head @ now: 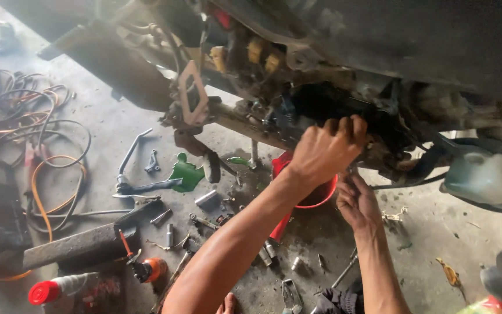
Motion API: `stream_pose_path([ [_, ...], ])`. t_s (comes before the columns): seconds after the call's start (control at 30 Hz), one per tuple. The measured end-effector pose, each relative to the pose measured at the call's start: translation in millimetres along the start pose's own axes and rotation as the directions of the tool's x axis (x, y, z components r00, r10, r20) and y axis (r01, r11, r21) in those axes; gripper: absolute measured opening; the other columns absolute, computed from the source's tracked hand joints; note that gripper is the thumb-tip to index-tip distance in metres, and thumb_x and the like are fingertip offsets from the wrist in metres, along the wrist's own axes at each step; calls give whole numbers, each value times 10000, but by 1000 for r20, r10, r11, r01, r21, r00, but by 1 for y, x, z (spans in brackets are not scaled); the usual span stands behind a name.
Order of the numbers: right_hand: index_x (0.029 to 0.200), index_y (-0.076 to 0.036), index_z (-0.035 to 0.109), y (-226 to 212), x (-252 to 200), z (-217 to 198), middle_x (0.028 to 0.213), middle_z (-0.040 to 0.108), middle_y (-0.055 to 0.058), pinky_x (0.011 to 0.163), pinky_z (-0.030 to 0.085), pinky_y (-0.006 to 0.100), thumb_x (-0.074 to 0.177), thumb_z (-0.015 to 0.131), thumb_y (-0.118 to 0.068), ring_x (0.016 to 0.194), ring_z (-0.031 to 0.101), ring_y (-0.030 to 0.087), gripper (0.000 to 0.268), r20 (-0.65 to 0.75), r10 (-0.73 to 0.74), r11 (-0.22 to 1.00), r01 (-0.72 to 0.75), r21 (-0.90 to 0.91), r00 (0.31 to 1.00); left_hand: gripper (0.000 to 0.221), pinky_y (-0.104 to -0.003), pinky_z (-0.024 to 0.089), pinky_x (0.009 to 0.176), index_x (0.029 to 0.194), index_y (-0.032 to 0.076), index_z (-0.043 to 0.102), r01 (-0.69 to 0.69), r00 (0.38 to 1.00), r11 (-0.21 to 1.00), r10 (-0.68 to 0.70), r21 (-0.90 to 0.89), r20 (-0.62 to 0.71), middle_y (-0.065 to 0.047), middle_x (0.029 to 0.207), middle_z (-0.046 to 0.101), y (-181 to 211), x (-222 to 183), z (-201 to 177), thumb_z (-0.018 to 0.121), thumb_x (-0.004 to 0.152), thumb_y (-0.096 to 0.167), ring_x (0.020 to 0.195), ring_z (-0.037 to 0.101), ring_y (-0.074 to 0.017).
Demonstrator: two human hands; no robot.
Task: Tightening bolts on a motorcycle engine casing cover using a T-handle socket wrench and manually aligning the part.
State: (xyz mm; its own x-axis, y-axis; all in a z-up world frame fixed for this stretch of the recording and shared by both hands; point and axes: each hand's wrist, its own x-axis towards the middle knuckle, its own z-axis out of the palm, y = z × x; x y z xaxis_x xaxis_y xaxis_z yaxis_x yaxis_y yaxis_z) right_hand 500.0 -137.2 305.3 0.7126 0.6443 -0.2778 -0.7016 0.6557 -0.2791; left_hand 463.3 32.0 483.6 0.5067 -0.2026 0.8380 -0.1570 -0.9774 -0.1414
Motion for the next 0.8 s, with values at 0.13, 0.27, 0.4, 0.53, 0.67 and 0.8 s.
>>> stream_pose_path([
  [0.13, 1001, -121, 644, -1, 1, -4, 929, 633, 4, 328, 207, 73, 1046, 592, -157, 593, 418, 11, 77, 28, -27, 999, 26, 28, 999, 354, -460, 542, 450, 1246, -40, 575, 23, 1000, 999, -23, -30, -13, -108, 764, 527, 3, 1, -11, 600, 894, -12, 617, 630, -301],
  [0.27, 998, -106, 653, 1, 8, -19, 932, 639, -8, 316, 219, 67, 1037, 594, -131, 601, 416, 20, 75, 25, -43, 994, 40, 101, 999, 290, -446, 543, 445, 1162, -32, 630, 31, 999, 997, -29, -71, 27, -104, 756, 578, 3, 5, -11, 623, 876, 11, 621, 664, -282],
  [0.4, 1027, -83, 674, 4, 3, -3, 982, 684, 61, 324, 229, 61, 1015, 651, -159, 582, 445, 35, 81, 18, -41, 990, 38, 137, 999, 258, -442, 546, 444, 1096, -27, 642, 40, 999, 996, -42, -83, -23, -100, 758, 540, 0, -1, -8, 636, 841, 8, 623, 641, -292],
  [0.53, 965, -111, 661, 3, 9, -24, 943, 693, 14, 317, 227, 88, 992, 658, -123, 563, 413, 36, 30, -35, -49, 989, 54, 139, 998, 253, -429, 548, 454, 1119, -27, 625, 71, 997, 984, -73, -162, -6, -113, 781, 573, 3, -2, -24, 624, 872, 26, 647, 676, -299],
  [0.67, 866, -135, 642, 20, 4, -23, 883, 693, -7, 309, 231, 121, 932, 726, -168, 511, 360, 44, 112, -171, -120, 988, 136, 80, 978, 396, -486, 554, 522, 1063, 116, 642, 509, 860, 747, -467, -428, 208, -54, 695, 589, 14, -23, -34, 765, 798, 384, 625, 678, -330],
  [0.8, 985, -120, 661, 29, -35, 26, 946, 700, 74, 357, 239, 169, 943, 634, -295, 572, 433, 82, 182, -157, -171, 968, 136, -213, 973, 185, -278, 427, 466, 854, 162, 708, 792, 222, -291, -681, -536, 698, -11, 606, 535, 17, -74, -63, 602, 703, 148, 575, 530, -109],
])
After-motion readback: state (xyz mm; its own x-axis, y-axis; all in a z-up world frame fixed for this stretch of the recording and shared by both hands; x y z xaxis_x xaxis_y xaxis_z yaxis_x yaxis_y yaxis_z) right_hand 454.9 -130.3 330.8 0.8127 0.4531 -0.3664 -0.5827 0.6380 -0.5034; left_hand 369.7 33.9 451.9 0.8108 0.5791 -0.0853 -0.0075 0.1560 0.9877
